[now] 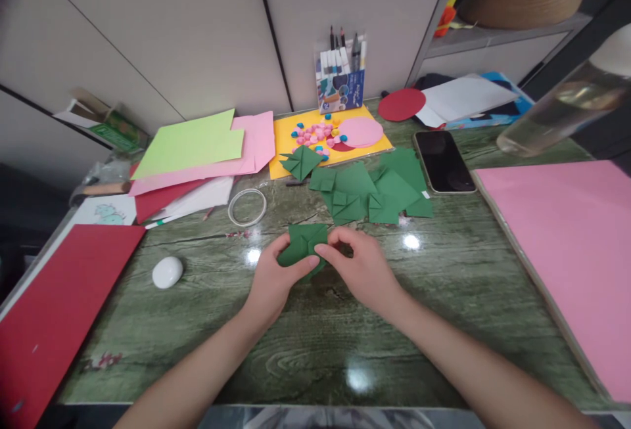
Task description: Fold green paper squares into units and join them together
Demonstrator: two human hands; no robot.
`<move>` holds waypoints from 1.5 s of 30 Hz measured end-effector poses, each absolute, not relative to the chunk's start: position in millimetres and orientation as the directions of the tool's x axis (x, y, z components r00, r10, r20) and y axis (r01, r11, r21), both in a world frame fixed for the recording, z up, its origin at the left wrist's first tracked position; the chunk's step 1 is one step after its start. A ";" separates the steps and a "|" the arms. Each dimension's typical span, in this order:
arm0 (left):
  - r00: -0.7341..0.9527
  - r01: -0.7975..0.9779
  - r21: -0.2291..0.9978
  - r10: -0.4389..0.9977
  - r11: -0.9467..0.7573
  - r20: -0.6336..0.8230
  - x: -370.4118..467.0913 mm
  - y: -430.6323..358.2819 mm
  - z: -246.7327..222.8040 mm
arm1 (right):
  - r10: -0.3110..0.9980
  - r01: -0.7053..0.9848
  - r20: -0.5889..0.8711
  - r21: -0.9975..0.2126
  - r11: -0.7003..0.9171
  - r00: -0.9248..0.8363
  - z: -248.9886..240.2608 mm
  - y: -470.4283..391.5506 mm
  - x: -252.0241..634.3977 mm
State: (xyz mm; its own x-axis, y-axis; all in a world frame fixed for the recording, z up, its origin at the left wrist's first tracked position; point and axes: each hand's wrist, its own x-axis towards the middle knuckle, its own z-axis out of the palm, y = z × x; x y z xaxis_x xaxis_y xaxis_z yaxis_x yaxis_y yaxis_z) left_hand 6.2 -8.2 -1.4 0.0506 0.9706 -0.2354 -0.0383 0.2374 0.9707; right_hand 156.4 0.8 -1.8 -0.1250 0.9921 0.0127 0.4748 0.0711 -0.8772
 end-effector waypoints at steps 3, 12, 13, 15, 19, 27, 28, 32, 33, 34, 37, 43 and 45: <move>0.062 -0.004 0.975 0.974 0.220 -0.220 5.8 -8.6 2.0 | 0.994 0.542 0.045 -0.836 0.093 -0.100 -2.8 -1.8 155.3; 0.068 0.106 0.970 0.971 0.220 -0.228 6.4 -10.5 2.6 | 0.987 0.630 0.109 -0.761 0.157 -0.114 -7.6 -5.9 151.1; 0.068 0.112 0.968 0.970 0.225 -0.233 7.0 -11.4 1.7 | 0.987 0.621 0.108 -0.768 0.157 -0.115 -8.0 -6.2 150.2; 0.074 0.130 0.963 0.966 0.238 -0.248 8.3 -13.7 0.2 | 0.989 0.576 0.093 -0.805 0.143 -0.115 -8.5 -6.3 149.1; 0.088 0.132 0.955 0.956 0.266 -0.278 9.3 -15.8 0.7 | 0.995 0.370 -0.039 -0.929 -0.004 -0.089 -6.6 -3.4 152.2; 0.090 0.051 0.966 0.963 0.252 -0.255 5.1 -9.7 4.1 | 0.971 0.281 -0.045 -0.959 0.023 -0.235 -1.0 4.4 162.4; 0.087 0.071 0.965 0.962 0.251 -0.257 5.2 -9.9 3.7 | 0.970 0.276 -0.051 -0.961 0.017 -0.238 -1.9 4.4 162.1; 0.072 0.140 0.958 0.962 0.252 -0.264 6.7 -11.0 2.7 | 0.972 0.226 -0.079 -0.974 -0.028 -0.221 -5.4 3.1 160.3; 0.072 0.147 0.956 0.962 0.253 -0.265 6.8 -11.1 2.6 | 0.974 0.221 -0.086 -0.975 -0.038 -0.210 -5.7 2.7 160.1; 0.071 0.152 0.955 0.961 0.253 -0.266 6.8 -10.9 2.5 | 0.975 0.220 -0.093 -0.974 -0.048 -0.201 -5.7 2.4 159.9; 0.070 0.163 0.958 0.965 0.238 -0.251 5.6 -9.7 1.6 | 0.975 0.244 -0.107 -0.968 -0.058 -0.196 -4.0 2.4 159.8; 0.055 0.151 0.970 0.978 0.191 -0.201 3.2 -4.6 0.1 | 0.977 0.347 -0.077 -0.938 -0.003 -0.200 0.9 3.7 158.5; 0.043 0.179 0.969 0.982 0.171 -0.182 2.9 -3.6 -0.3 | 0.978 0.363 -0.072 -0.932 0.004 -0.197 1.3 3.7 157.9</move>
State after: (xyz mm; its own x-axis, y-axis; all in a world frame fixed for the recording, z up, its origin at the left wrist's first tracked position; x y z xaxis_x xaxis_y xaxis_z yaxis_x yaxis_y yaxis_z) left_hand 2.9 -3.6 -0.3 0.0435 0.9824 -0.1817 0.1788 0.1713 0.9689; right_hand 157.9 3.7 1.3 -0.1972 0.9777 -0.0722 0.3633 0.0045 -0.9317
